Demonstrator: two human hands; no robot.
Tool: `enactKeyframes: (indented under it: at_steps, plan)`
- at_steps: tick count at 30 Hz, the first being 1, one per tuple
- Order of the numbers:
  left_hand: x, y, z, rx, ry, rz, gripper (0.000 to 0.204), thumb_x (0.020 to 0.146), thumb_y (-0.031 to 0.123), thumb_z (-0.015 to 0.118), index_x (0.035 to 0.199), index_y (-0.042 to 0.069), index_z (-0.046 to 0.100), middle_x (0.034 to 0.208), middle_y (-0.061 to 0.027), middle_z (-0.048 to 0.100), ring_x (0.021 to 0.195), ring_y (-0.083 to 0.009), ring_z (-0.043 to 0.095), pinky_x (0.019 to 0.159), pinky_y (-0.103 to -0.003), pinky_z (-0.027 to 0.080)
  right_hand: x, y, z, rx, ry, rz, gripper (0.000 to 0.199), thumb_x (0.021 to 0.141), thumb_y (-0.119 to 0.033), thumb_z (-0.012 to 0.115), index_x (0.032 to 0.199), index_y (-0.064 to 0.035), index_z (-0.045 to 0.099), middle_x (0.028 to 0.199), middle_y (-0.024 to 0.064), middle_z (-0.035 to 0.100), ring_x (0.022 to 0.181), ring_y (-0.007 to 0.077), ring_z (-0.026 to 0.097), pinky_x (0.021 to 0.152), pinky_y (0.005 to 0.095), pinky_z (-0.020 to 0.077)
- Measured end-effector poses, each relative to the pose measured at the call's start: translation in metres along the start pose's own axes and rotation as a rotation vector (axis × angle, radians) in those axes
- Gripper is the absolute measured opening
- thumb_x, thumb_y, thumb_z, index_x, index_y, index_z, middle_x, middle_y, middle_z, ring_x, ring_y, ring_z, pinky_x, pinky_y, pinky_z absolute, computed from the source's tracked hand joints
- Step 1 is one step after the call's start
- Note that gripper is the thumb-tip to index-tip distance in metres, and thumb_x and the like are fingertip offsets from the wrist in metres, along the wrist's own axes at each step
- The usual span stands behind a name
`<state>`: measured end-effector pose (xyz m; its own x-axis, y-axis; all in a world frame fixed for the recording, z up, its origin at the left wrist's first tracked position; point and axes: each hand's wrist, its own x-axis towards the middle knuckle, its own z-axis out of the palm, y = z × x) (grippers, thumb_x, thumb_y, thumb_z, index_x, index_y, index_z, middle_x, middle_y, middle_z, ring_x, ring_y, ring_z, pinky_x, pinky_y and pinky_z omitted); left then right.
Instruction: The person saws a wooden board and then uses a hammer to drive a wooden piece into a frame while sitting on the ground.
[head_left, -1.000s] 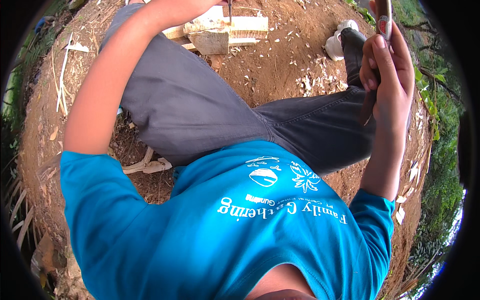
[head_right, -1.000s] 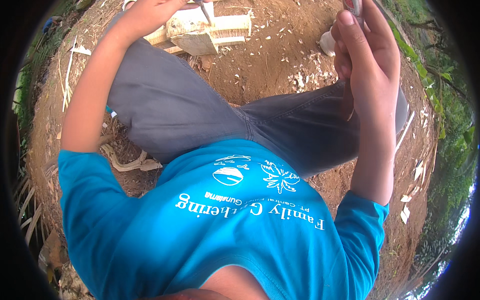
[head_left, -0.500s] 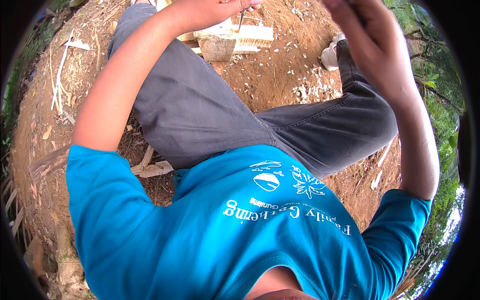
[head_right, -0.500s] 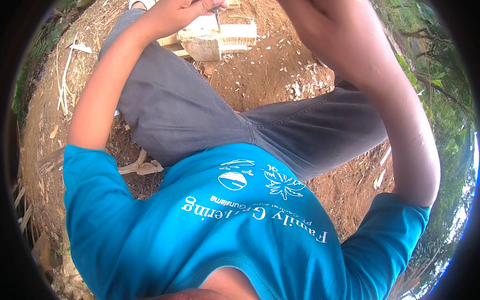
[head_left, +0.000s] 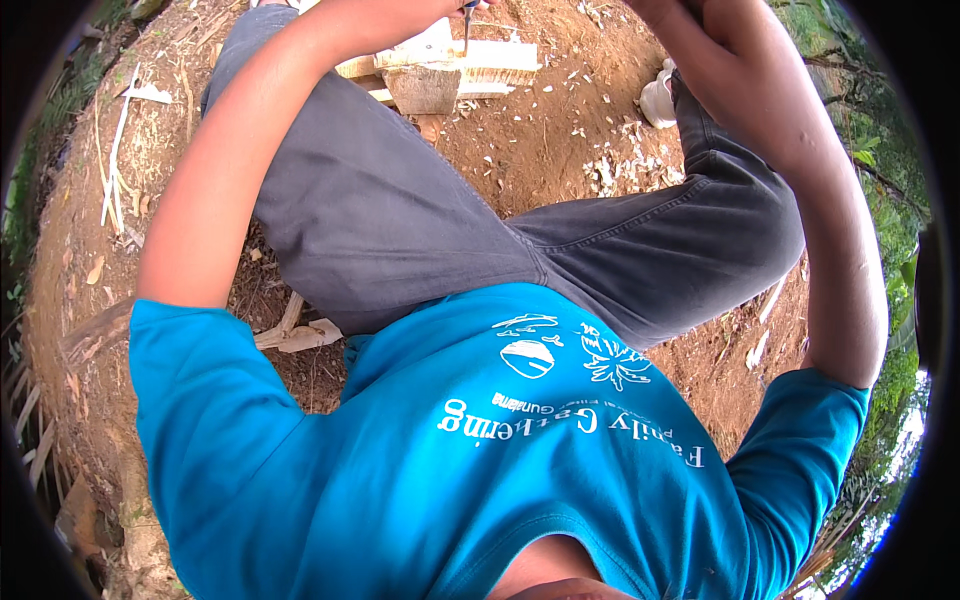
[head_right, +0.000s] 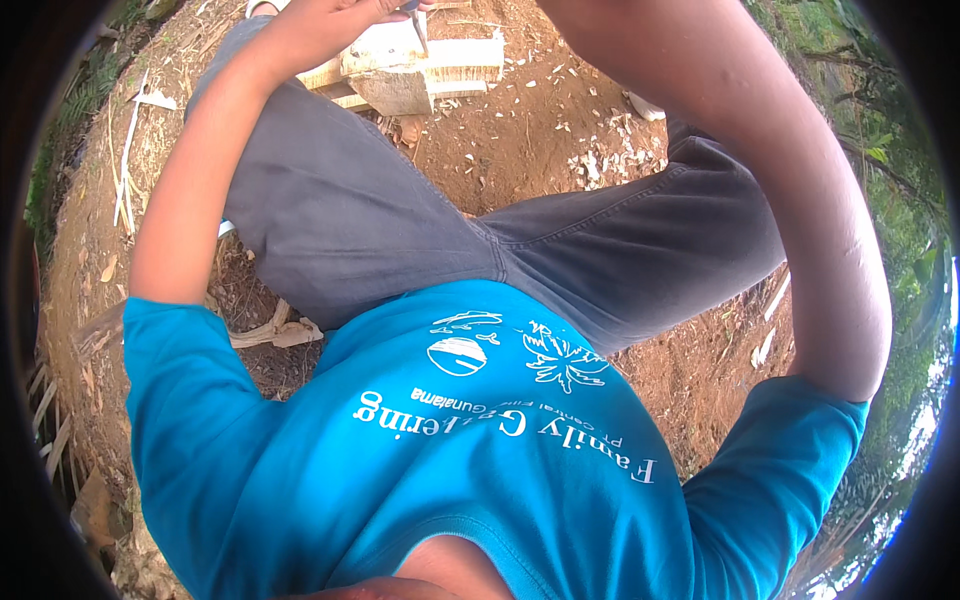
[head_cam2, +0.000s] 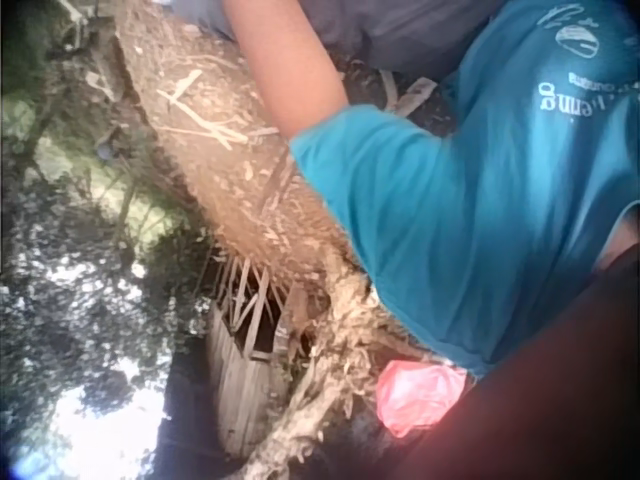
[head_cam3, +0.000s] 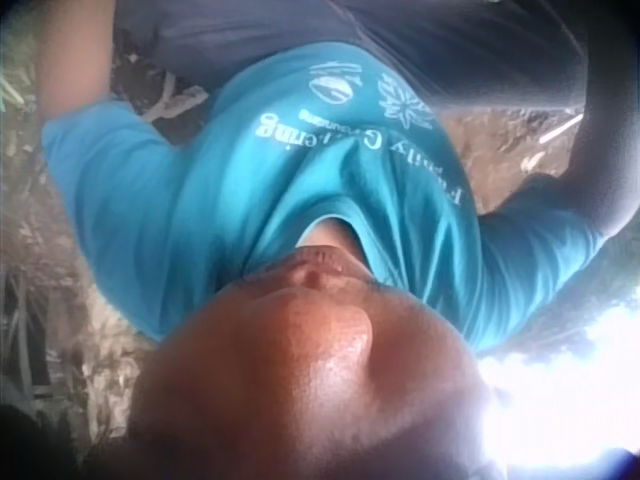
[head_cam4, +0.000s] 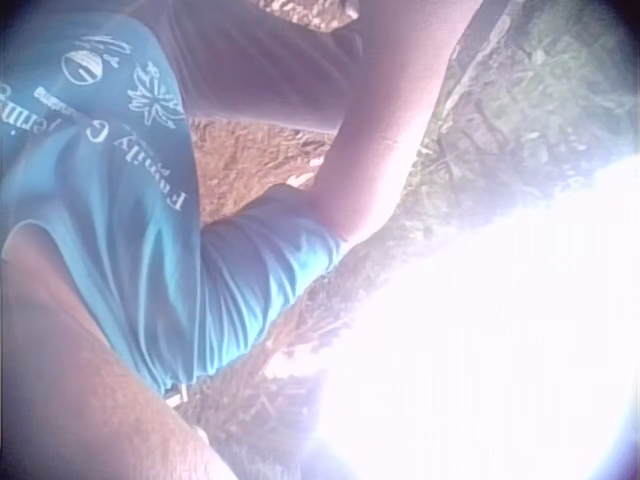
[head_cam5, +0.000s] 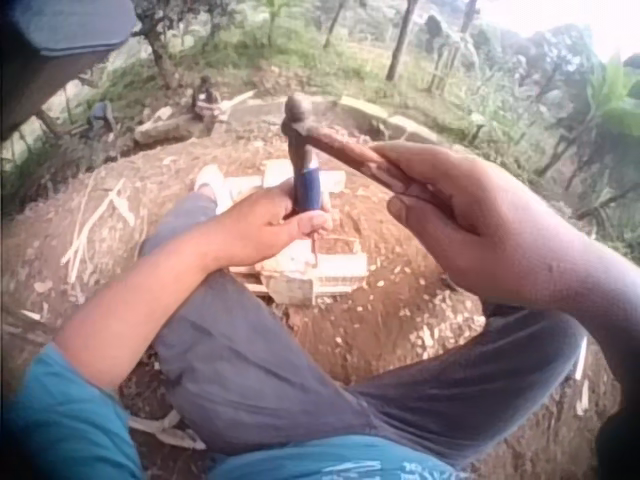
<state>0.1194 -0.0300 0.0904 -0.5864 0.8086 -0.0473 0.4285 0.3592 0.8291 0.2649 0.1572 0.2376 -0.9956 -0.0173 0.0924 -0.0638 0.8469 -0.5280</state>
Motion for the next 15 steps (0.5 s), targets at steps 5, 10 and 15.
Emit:
enactKeyframes:
  at_steps: [5, 10, 15]
  plan:
    - [-0.001, -0.003, -0.006, -0.016, -0.042, 0.017, 0.038, 0.103, 0.033, 0.065, 0.122, 0.000, 0.065, 0.109, -0.0144, 0.070, 0.104, -0.0223, 0.067, 0.092, -0.038, 0.052, 0.009, 0.027, -0.010, 0.222, 0.008, -0.338, 0.038, 0.108, -0.015, 0.054, 0.139, 0.0065, 0.053, 0.075, 0.0003, 0.052, 0.062, 0.0070, 0.048, 0.055, 0.0277, 0.0391]
    - [-0.009, -0.009, -0.001, -0.201, 0.025, -0.120, 0.034, 0.105, 0.027, 0.062, 0.124, -0.002, 0.061, 0.111, -0.0138, 0.068, 0.106, -0.0187, 0.065, 0.094, -0.036, 0.054, -0.006, 0.013, -0.017, 0.147, -0.106, 0.025, 0.036, 0.109, -0.019, 0.055, 0.139, 0.0021, 0.055, 0.074, -0.0035, 0.049, 0.061, 0.0044, 0.046, 0.054, 0.0253, 0.0394]
    - [-0.017, -0.024, -0.007, -0.868, 0.351, -0.426, 0.032, 0.105, 0.011, 0.052, 0.134, -0.003, 0.051, 0.120, -0.0138, 0.060, 0.112, -0.0240, 0.062, 0.105, -0.048, 0.053, -0.014, 0.051, -0.017, 0.395, -0.070, 0.083, 0.041, 0.109, -0.021, 0.055, 0.144, 0.0002, 0.051, 0.072, -0.0068, 0.047, 0.056, 0.0016, 0.041, 0.048, 0.0210, 0.0350]
